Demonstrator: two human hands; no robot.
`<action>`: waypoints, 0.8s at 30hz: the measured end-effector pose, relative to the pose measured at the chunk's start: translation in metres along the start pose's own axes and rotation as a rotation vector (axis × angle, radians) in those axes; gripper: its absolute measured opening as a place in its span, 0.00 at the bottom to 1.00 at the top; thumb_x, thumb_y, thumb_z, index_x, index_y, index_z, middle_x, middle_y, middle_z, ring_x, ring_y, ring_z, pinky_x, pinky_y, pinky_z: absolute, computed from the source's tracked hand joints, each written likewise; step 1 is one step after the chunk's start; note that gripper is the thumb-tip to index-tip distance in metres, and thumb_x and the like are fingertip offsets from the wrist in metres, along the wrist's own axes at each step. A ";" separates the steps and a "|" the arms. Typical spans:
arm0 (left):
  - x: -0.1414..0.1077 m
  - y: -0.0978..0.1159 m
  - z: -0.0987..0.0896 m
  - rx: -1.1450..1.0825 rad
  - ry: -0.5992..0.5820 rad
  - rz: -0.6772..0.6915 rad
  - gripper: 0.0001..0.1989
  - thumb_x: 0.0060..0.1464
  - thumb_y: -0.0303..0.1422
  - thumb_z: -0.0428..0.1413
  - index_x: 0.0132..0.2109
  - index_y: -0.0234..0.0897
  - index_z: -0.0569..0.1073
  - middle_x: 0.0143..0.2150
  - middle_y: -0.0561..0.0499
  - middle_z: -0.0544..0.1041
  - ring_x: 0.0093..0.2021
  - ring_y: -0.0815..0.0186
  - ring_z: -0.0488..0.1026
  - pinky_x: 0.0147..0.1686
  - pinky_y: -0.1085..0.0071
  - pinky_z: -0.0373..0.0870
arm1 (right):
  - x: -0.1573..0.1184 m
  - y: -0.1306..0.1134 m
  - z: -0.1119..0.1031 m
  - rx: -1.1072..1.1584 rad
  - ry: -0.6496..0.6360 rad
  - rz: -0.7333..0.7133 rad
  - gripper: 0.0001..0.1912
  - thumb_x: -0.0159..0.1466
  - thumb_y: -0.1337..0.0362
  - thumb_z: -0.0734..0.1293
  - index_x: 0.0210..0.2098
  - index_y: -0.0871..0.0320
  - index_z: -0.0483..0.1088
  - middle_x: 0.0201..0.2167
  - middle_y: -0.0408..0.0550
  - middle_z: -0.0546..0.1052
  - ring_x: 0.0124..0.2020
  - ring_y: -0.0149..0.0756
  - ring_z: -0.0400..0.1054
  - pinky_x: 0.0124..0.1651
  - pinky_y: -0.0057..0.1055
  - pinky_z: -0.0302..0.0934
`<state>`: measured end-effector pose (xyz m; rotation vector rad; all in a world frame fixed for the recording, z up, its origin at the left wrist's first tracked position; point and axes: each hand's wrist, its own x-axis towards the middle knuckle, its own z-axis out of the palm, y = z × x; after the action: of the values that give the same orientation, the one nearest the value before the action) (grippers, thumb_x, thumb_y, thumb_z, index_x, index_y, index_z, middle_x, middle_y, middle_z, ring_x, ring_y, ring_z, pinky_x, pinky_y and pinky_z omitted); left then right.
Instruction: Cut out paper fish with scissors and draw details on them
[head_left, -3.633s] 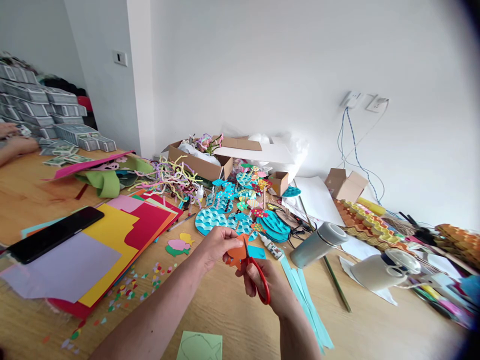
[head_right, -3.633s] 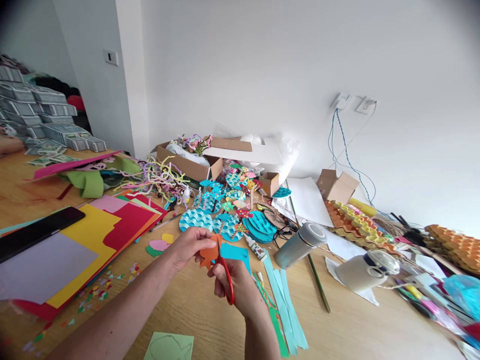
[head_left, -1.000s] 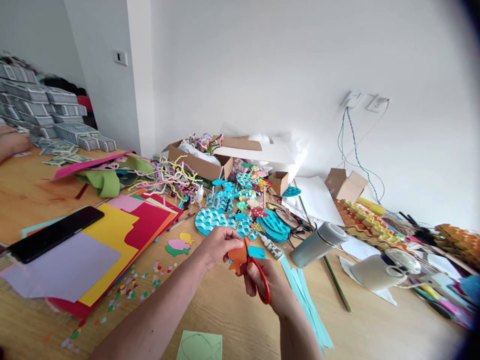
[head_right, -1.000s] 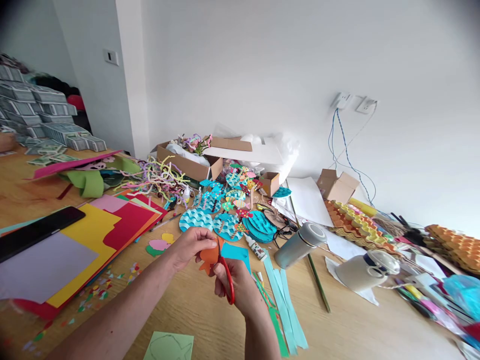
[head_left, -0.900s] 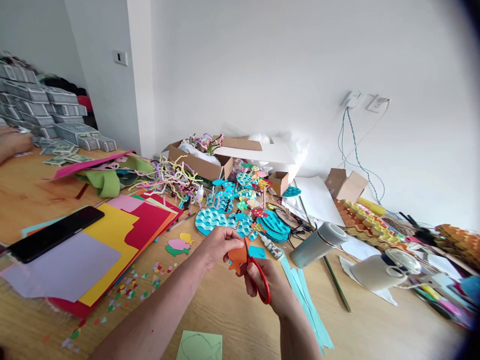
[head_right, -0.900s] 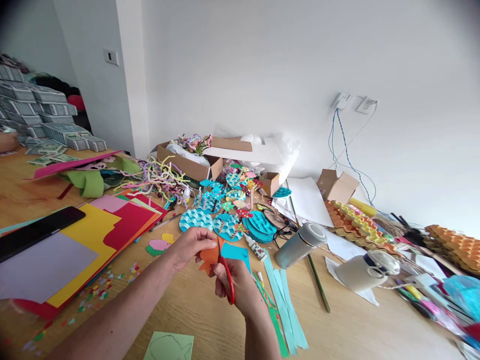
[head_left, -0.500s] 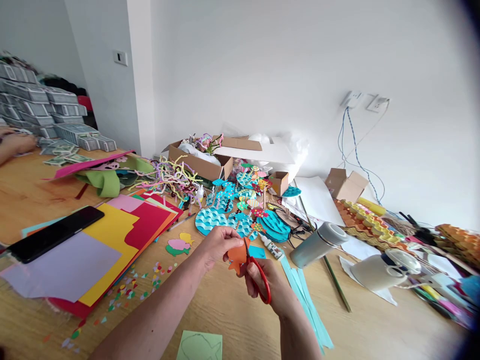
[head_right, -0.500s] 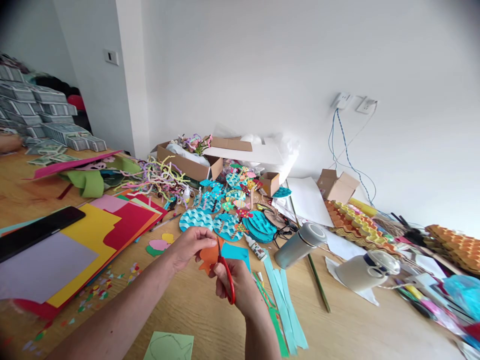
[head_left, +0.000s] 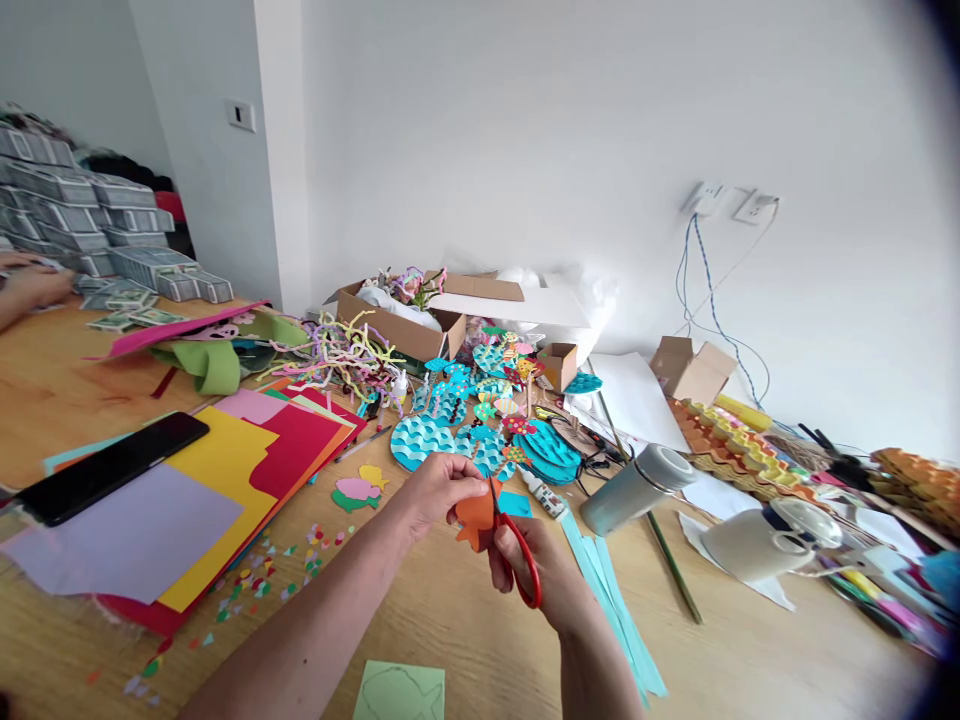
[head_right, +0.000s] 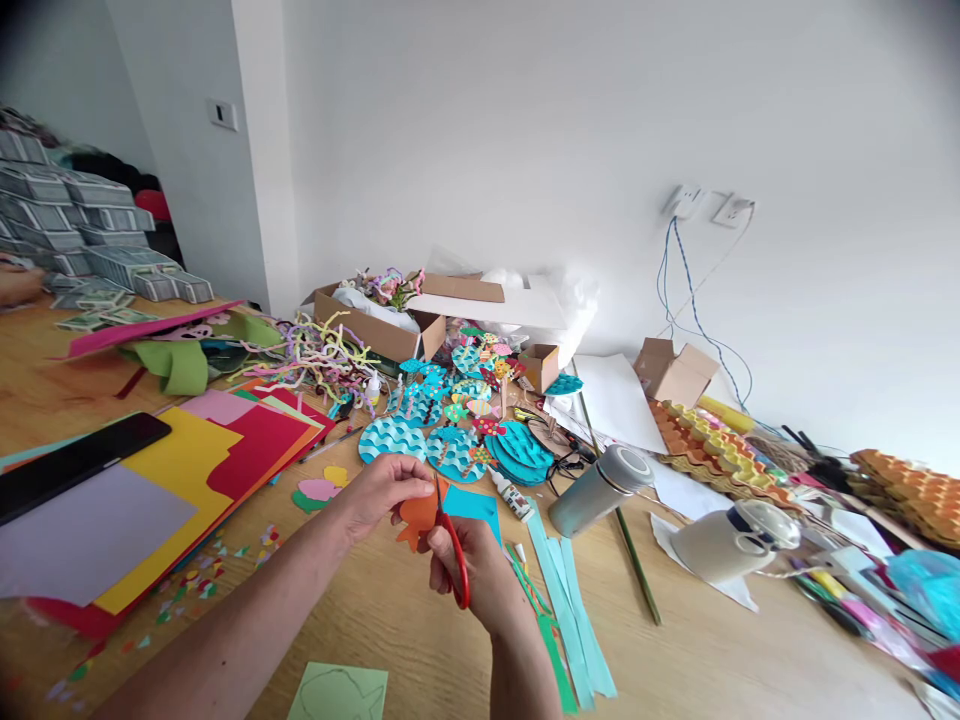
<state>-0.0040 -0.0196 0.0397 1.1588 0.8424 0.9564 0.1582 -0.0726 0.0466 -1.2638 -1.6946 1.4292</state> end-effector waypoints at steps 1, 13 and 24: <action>0.000 0.000 0.000 0.002 -0.002 0.002 0.12 0.40 0.38 0.58 0.28 0.32 0.70 0.19 0.56 0.67 0.17 0.75 0.59 0.12 0.79 0.52 | 0.000 0.000 0.000 -0.001 0.000 0.001 0.37 0.54 0.31 0.59 0.29 0.63 0.71 0.14 0.41 0.66 0.15 0.26 0.55 0.19 0.25 0.47; 0.001 -0.003 -0.002 -0.023 -0.001 -0.013 0.12 0.39 0.38 0.59 0.29 0.33 0.70 0.19 0.56 0.68 0.17 0.75 0.60 0.14 0.78 0.52 | 0.000 0.002 0.000 0.002 0.013 0.019 0.36 0.54 0.32 0.60 0.29 0.63 0.71 0.12 0.41 0.66 0.14 0.26 0.54 0.19 0.25 0.48; 0.002 -0.003 -0.002 -0.014 0.007 -0.031 0.13 0.38 0.38 0.59 0.29 0.32 0.71 0.19 0.57 0.67 0.16 0.76 0.58 0.13 0.79 0.50 | -0.001 0.001 0.001 -0.022 0.012 0.031 0.36 0.54 0.31 0.58 0.28 0.61 0.70 0.13 0.40 0.66 0.15 0.27 0.55 0.19 0.25 0.47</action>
<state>-0.0046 -0.0179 0.0368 1.1276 0.8558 0.9398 0.1579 -0.0736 0.0456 -1.3133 -1.6936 1.4215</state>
